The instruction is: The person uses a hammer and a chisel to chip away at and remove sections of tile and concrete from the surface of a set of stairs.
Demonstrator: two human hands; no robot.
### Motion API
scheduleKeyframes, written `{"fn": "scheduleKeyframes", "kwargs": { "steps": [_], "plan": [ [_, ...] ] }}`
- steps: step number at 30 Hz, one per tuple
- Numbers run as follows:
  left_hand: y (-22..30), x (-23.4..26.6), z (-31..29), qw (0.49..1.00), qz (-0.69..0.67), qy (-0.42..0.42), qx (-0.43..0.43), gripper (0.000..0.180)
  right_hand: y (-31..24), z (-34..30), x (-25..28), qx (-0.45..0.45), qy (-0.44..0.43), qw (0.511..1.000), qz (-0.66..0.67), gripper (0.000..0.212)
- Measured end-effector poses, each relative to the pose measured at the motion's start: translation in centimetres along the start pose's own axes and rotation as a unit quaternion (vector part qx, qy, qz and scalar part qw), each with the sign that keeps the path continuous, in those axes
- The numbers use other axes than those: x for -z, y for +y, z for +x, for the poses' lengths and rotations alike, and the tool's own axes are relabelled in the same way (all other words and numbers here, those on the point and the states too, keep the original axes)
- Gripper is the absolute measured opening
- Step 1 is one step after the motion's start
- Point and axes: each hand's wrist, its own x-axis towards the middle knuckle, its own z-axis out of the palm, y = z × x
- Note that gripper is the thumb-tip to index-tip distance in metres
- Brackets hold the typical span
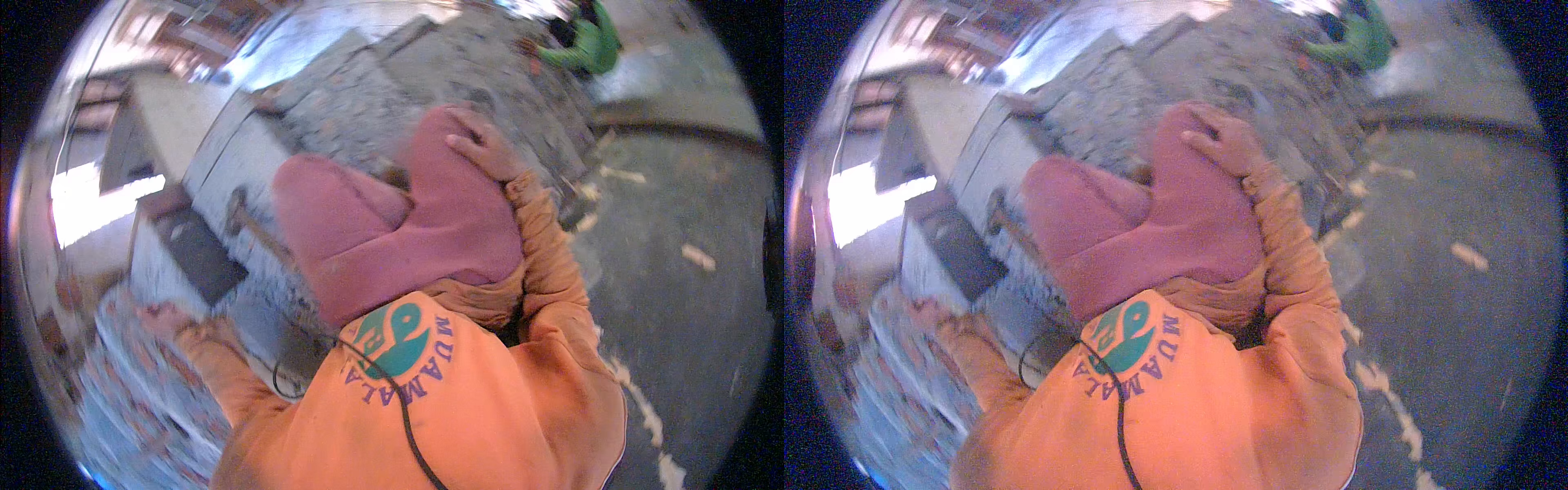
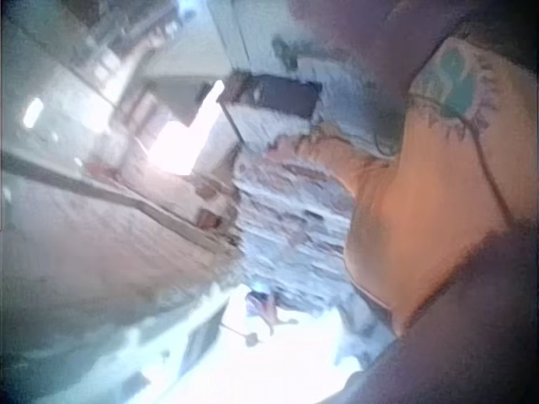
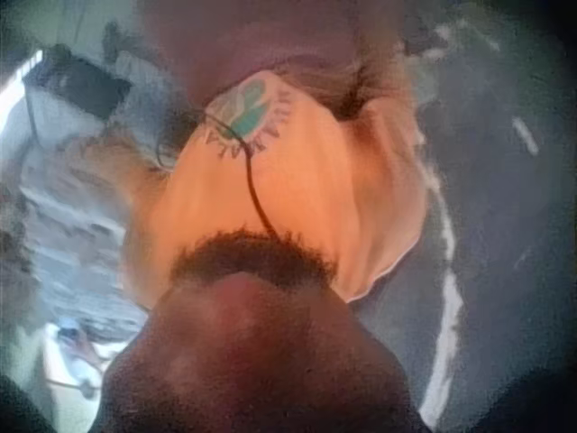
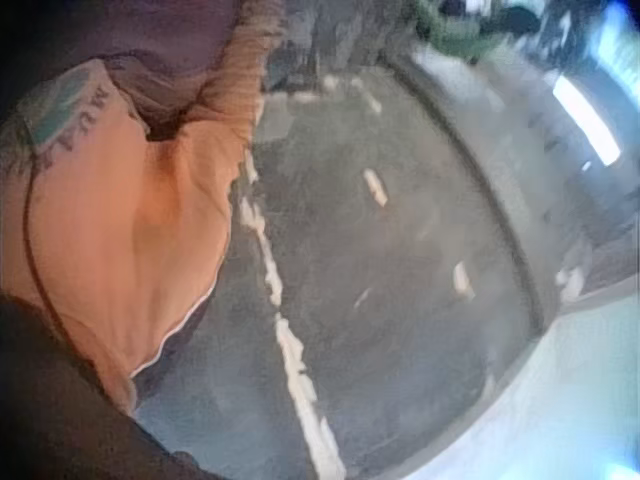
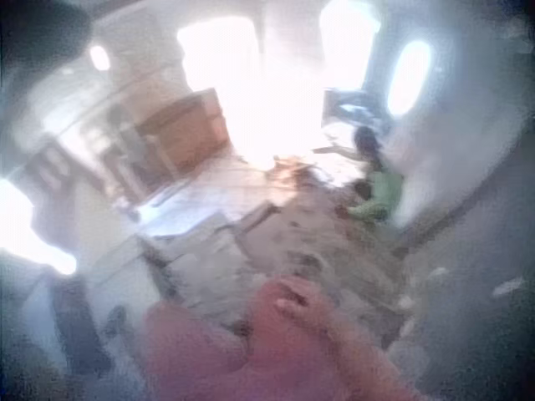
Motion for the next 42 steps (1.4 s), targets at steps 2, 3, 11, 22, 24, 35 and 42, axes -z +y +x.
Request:
{"fn": "scheduleKeyframes", "kwargs": {
  "steps": [2, 3, 11, 22, 24, 35, 42],
  "plan": [
    [1.7, 1.4, 0.6, 0.975, -0.209, -0.012, 0.067, 0.020, -0.6, 3.8, -2.0, 0.041, -0.054, 0.993, -0.092, 0.045],
    [3.5, 0.9, 0.5, 0.943, -0.306, -0.018, 0.131, 0.013, -0.3, 4.4, -2.2, 0.041, -0.054, 0.987, -0.144, 0.044],
    [10.9, 7.1, -5.2, 0.454, -0.771, -0.007, 0.447, 0.022, -10.3, 0.3, -8.7, 0.198, -0.372, 0.890, -0.175, 0.019],
    [10.6, 12.4, -11.6, 0.366, -0.754, -0.151, 0.523, 0.031, -20.5, 7.8, -31.3, 0.142, -0.360, 0.861, -0.330, 0.053],
    [11.0, 13.6, -12.0, 0.372, -0.757, -0.144, 0.518, 0.034, -17.9, 8.7, -34.6, 0.098, -0.375, 0.876, -0.289, 0.057],
    [8.7, 7.9, -13.6, 0.439, -0.767, -0.027, 0.467, 0.050, -17.6, 10.0, -33.6, 0.255, -0.201, 0.928, -0.181, 0.032],
    [7.9, 7.3, -13.5, 0.436, -0.792, 0.007, 0.427, 0.055, -33.8, 14.3, -35.0, 0.457, -0.155, 0.863, -0.152, 0.039]
  ]
}}
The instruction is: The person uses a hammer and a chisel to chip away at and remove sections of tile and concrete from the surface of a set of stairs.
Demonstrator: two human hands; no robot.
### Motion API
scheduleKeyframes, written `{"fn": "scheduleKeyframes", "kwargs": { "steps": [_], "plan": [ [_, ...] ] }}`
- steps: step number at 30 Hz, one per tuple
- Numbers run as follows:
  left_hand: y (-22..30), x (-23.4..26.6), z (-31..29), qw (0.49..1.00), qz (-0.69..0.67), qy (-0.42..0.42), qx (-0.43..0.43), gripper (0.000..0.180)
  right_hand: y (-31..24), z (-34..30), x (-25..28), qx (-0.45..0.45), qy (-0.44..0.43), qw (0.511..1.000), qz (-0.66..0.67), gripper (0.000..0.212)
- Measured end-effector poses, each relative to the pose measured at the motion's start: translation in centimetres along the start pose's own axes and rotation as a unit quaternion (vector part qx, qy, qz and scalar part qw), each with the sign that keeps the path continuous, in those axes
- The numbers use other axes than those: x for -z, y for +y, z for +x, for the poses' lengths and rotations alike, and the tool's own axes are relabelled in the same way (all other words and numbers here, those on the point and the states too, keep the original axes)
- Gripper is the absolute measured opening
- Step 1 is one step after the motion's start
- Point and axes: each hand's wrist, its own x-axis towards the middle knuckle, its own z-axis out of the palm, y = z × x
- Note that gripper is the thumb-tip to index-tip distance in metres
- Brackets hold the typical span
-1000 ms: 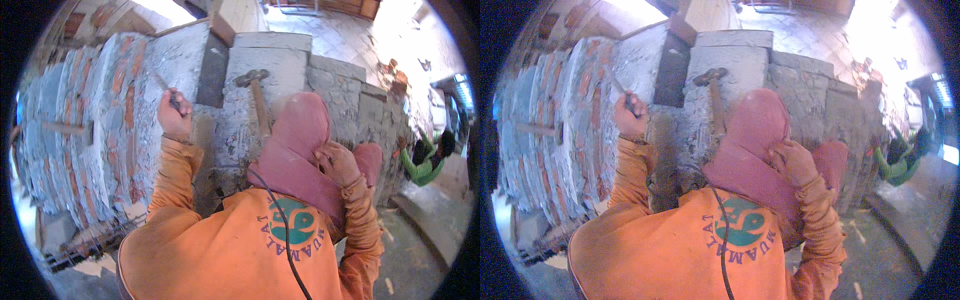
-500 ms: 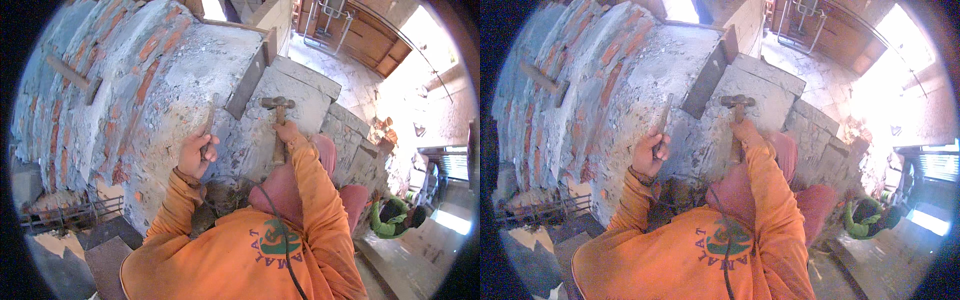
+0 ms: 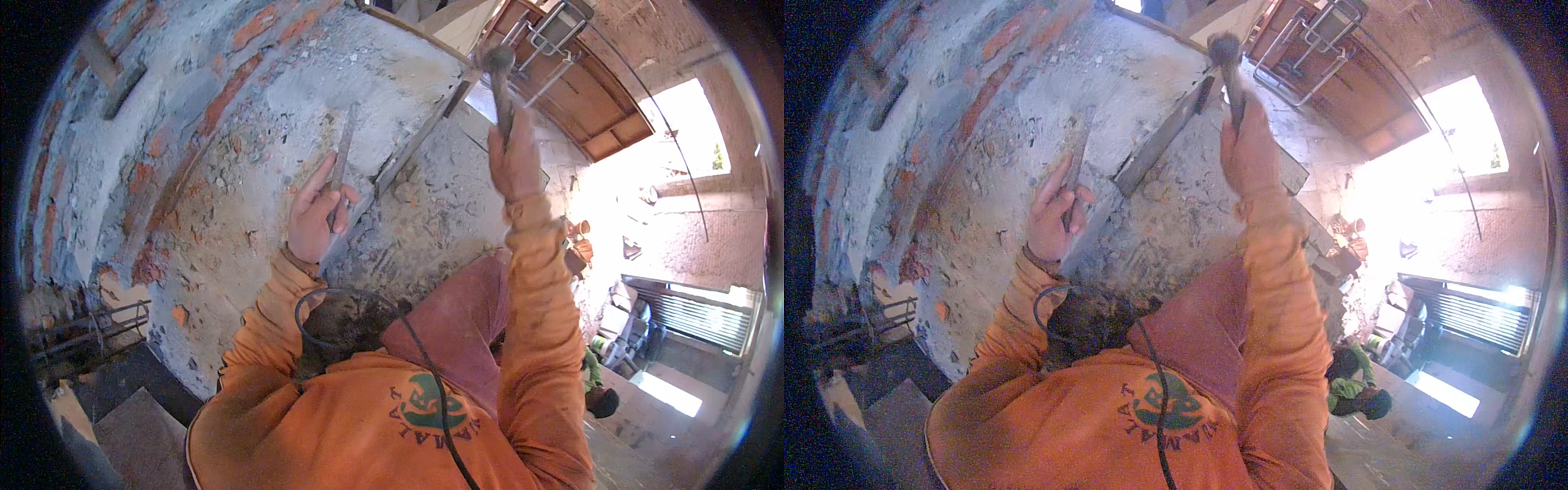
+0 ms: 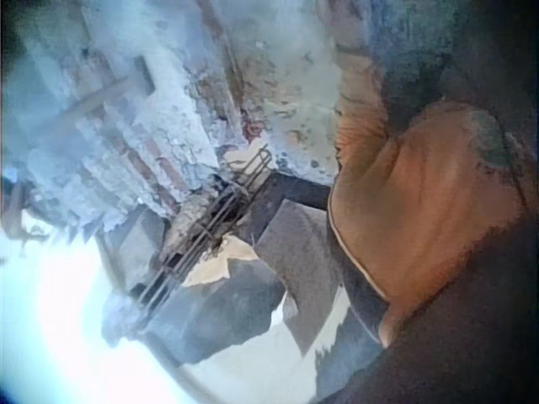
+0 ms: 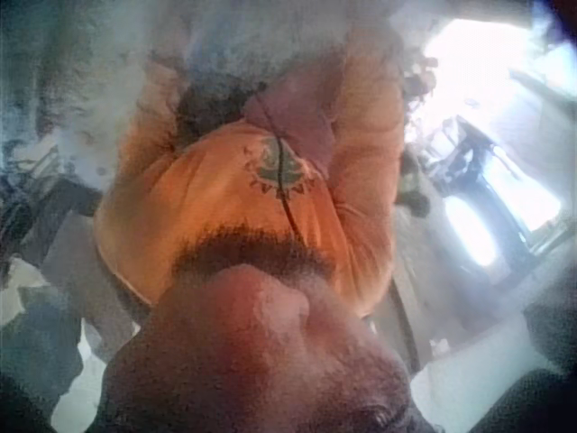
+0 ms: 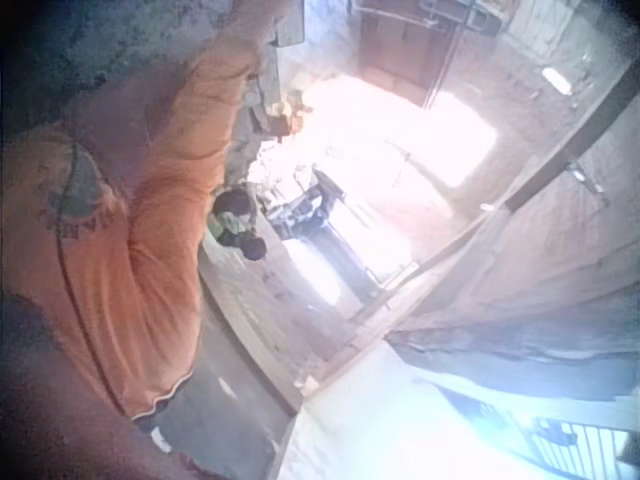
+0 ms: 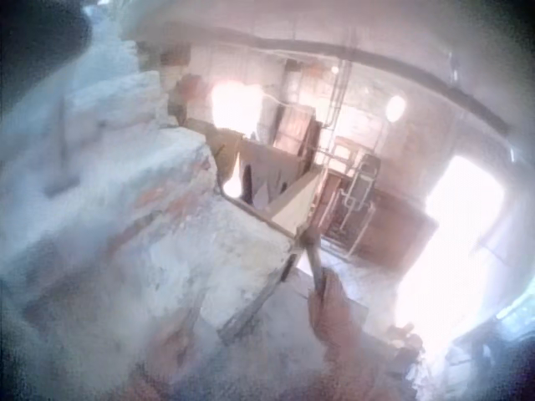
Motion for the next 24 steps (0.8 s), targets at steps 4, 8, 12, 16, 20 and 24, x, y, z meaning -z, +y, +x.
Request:
{"fn": "scheduleKeyframes", "kwargs": {
  "steps": [4, 8, 12, 16, 20, 24],
  "plan": [
    [0.2, 0.1, 0.4, 0.996, -0.084, -0.011, 0.015, 0.055, 1.3, 4.2, -0.6, 0.002, -0.047, 0.997, -0.067, 0.044],
    [0.1, 0.6, 0.6, 0.996, -0.076, -0.041, 0.018, 0.057, 2.6, 3.2, -0.4, -0.034, -0.084, 0.992, -0.084, 0.040],
    [0.3, 0.3, 0.4, 0.987, -0.078, -0.127, 0.066, 0.059, -0.4, -3.4, 2.8, -0.172, -0.075, 0.982, -0.003, 0.038],
    [0.5, -1.8, -1.7, 0.936, -0.117, -0.267, 0.197, 0.059, -0.2, -13.2, 3.7, -0.218, -0.035, 0.970, 0.104, 0.039],
    [-0.9, -5.5, -5.6, 0.870, -0.177, -0.321, 0.329, 0.060, -2.6, -19.0, 3.3, -0.266, 0.020, 0.940, 0.213, 0.040],
    [-2.9, -8.1, -8.8, 0.818, -0.211, -0.367, 0.390, 0.065, -3.8, -21.5, 4.1, -0.372, 0.052, 0.827, 0.418, 0.036]
  ]
}}
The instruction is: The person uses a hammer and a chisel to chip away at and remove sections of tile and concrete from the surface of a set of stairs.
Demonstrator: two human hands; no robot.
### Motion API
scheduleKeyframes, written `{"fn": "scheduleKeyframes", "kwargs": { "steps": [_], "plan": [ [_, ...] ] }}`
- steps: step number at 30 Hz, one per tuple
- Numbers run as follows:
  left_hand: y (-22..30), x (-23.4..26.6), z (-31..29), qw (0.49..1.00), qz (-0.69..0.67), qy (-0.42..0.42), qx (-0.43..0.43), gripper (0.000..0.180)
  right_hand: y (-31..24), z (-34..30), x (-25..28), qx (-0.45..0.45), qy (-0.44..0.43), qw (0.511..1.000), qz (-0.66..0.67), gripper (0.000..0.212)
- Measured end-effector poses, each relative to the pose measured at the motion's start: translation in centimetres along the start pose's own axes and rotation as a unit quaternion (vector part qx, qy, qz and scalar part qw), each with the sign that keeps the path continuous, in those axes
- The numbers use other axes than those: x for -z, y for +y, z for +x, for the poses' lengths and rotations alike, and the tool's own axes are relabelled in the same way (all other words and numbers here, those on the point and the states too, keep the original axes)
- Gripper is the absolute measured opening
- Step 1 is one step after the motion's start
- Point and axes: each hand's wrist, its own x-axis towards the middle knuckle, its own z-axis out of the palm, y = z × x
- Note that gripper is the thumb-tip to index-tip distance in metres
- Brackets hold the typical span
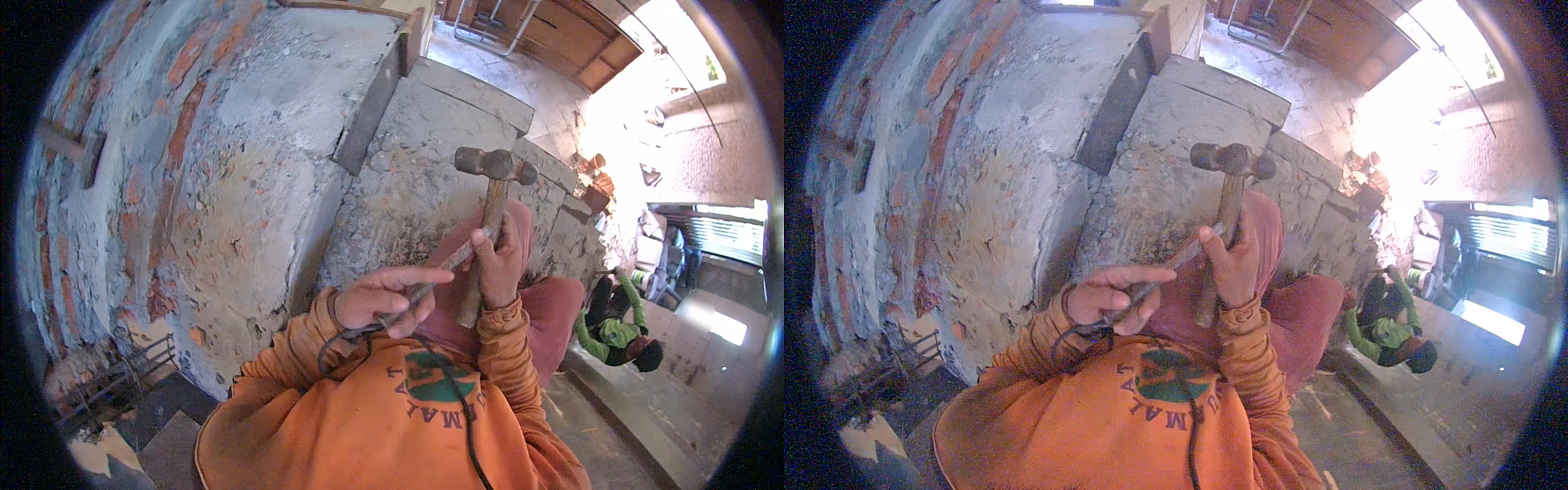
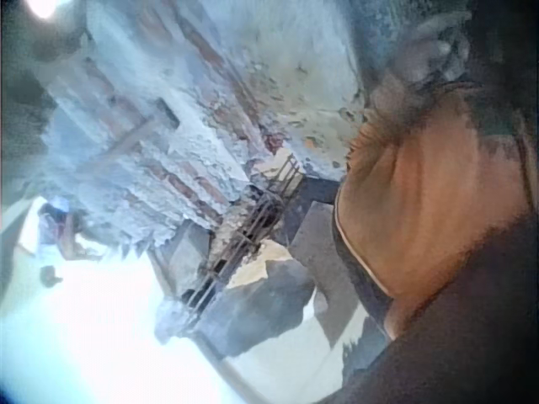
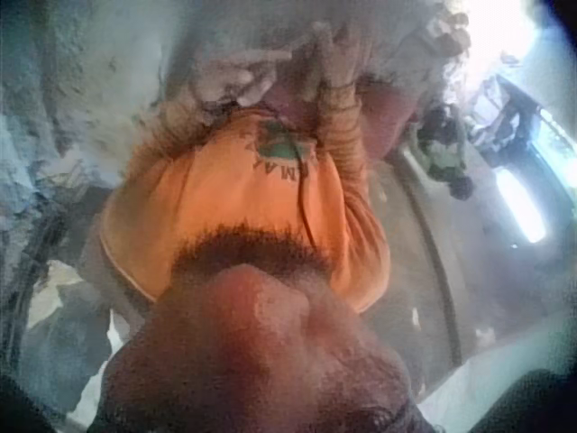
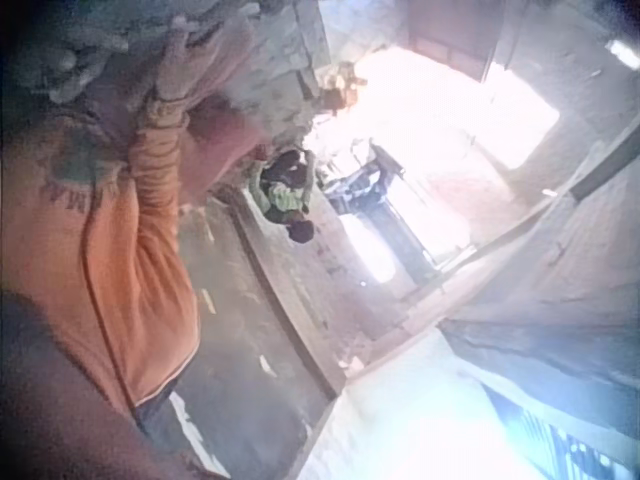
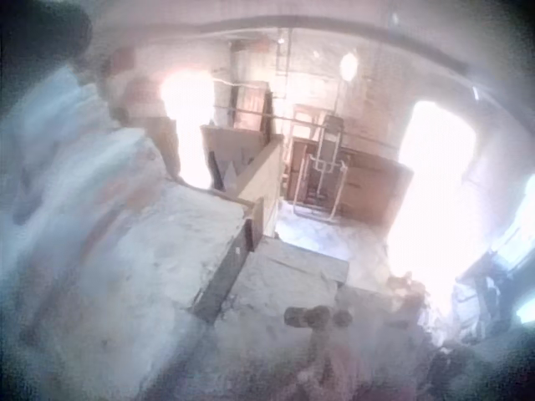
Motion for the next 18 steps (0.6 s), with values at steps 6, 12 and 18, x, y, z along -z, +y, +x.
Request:
{"fn": "scheduleKeyframes", "kwargs": {
  "steps": [6, 12, 18],
  "plan": [
    [-0.7, -0.9, 1.3, 0.993, 0.066, -0.048, 0.081, 0.066, 0.0, -1.0, 1.0, -0.068, 0.029, 0.994, 0.077, 0.032],
    [-1.0, -2.1, 2.3, 0.925, 0.349, -0.063, 0.134, 0.066, 1.0, -0.8, 1.2, 0.002, 0.020, 0.992, 0.121, 0.027],
    [0.7, -2.6, 1.5, 0.766, 0.636, -0.016, -0.094, 0.034, 0.6, -0.7, 1.0, -0.047, 0.018, 0.992, 0.115, 0.029]
  ]
}}
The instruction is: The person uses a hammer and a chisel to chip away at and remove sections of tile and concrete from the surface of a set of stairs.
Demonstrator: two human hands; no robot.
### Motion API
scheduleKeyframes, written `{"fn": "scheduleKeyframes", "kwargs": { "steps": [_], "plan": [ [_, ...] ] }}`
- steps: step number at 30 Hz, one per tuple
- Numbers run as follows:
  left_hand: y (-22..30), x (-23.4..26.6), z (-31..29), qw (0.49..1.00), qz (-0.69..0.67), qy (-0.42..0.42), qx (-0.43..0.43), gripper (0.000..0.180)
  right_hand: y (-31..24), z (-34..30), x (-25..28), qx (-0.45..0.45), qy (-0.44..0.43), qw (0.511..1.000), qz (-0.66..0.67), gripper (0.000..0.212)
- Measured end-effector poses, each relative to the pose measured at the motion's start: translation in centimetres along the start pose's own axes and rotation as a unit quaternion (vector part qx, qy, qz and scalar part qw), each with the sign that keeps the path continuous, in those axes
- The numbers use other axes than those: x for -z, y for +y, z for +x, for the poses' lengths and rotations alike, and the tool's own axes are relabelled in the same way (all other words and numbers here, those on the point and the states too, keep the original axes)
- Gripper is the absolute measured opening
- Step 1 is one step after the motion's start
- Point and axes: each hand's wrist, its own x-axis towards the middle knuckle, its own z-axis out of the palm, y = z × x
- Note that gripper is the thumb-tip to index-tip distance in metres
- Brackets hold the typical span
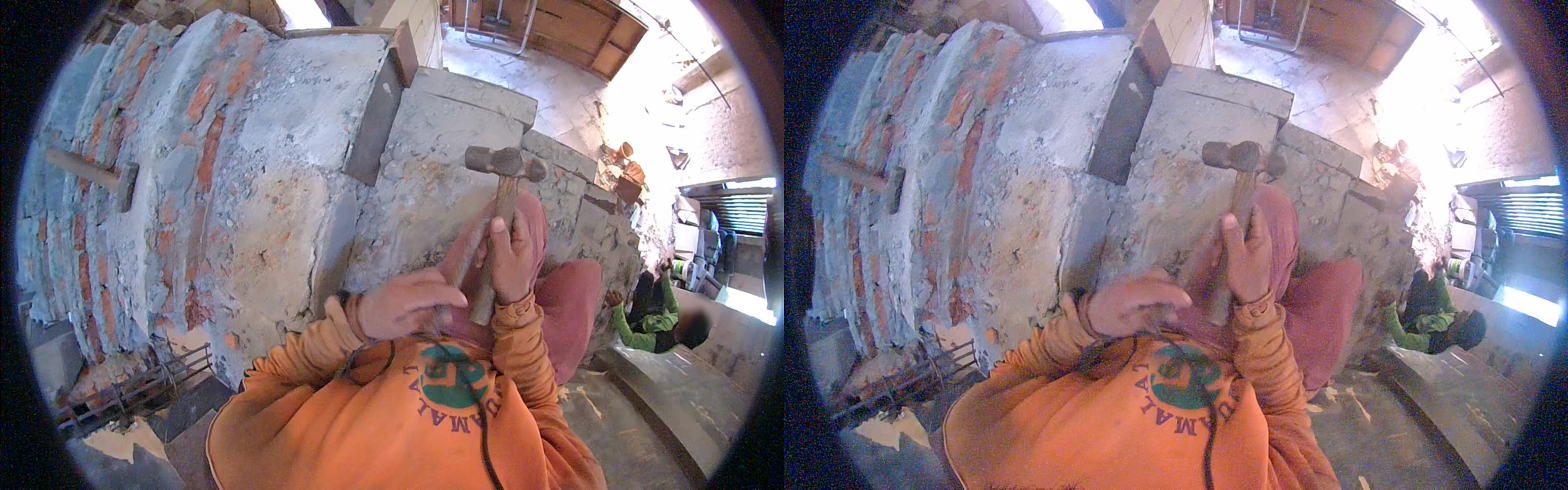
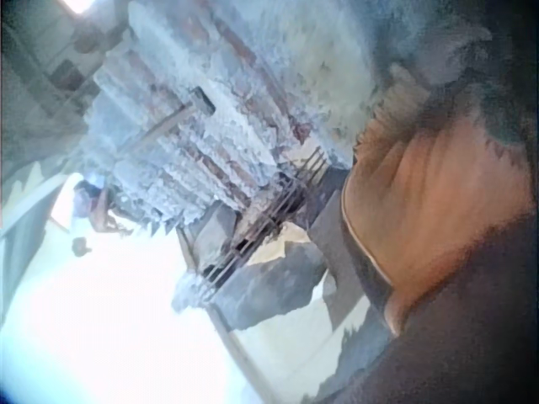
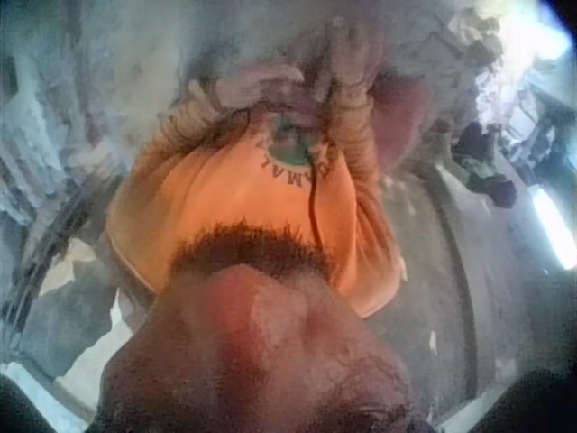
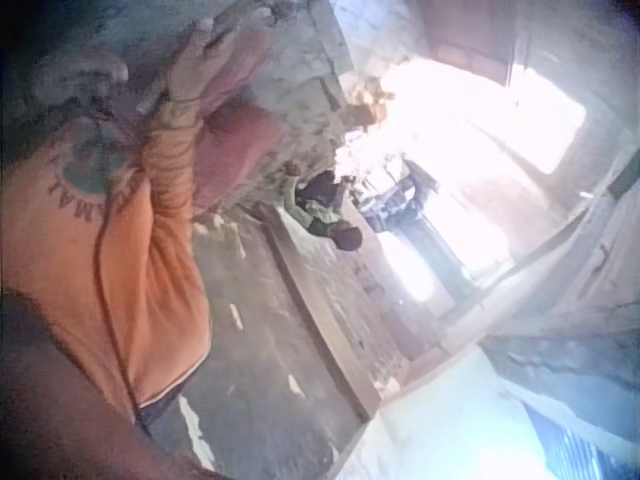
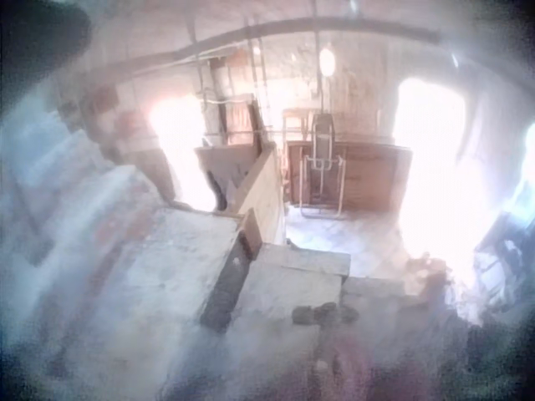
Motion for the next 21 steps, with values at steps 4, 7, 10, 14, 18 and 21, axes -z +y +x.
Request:
{"fn": "scheduleKeyframes", "kwargs": {
  "steps": [4, 7, 10, 14, 18, 21],
  "plan": [
    [2.3, 5.2, -0.9, 0.924, 0.243, 0.294, 0.011, 0.019, 0.8, -0.8, 0.6, 0.079, 0.035, 0.992, -0.091, 0.033],
    [2.9, 8.8, -0.8, 0.867, 0.222, 0.446, 0.029, 0.014, 0.1, -1.6, 1.3, 0.142, 0.046, 0.967, -0.207, 0.038],
    [1.5, 11.8, 0.1, 0.842, 0.136, 0.522, 0.021, 0.017, -1.0, -2.3, 1.7, 0.222, 0.054, 0.935, -0.272, 0.040],
    [-0.6, 15.6, 2.1, 0.832, 0.083, 0.548, -0.029, 0.023, -4.0, -4.5, -1.0, 0.189, 0.044, 0.977, -0.094, 0.038],
    [-2.4, 17.3, 2.2, 0.854, 0.085, 0.511, 0.039, 0.027, -3.2, -4.8, 0.7, 0.247, 0.030, 0.939, -0.235, 0.038],
    [-2.2, 17.3, 2.0, 0.862, 0.111, 0.492, 0.053, 0.025, -2.3, -5.2, 1.3, 0.249, 0.014, 0.939, -0.236, 0.040]
  ]
}}
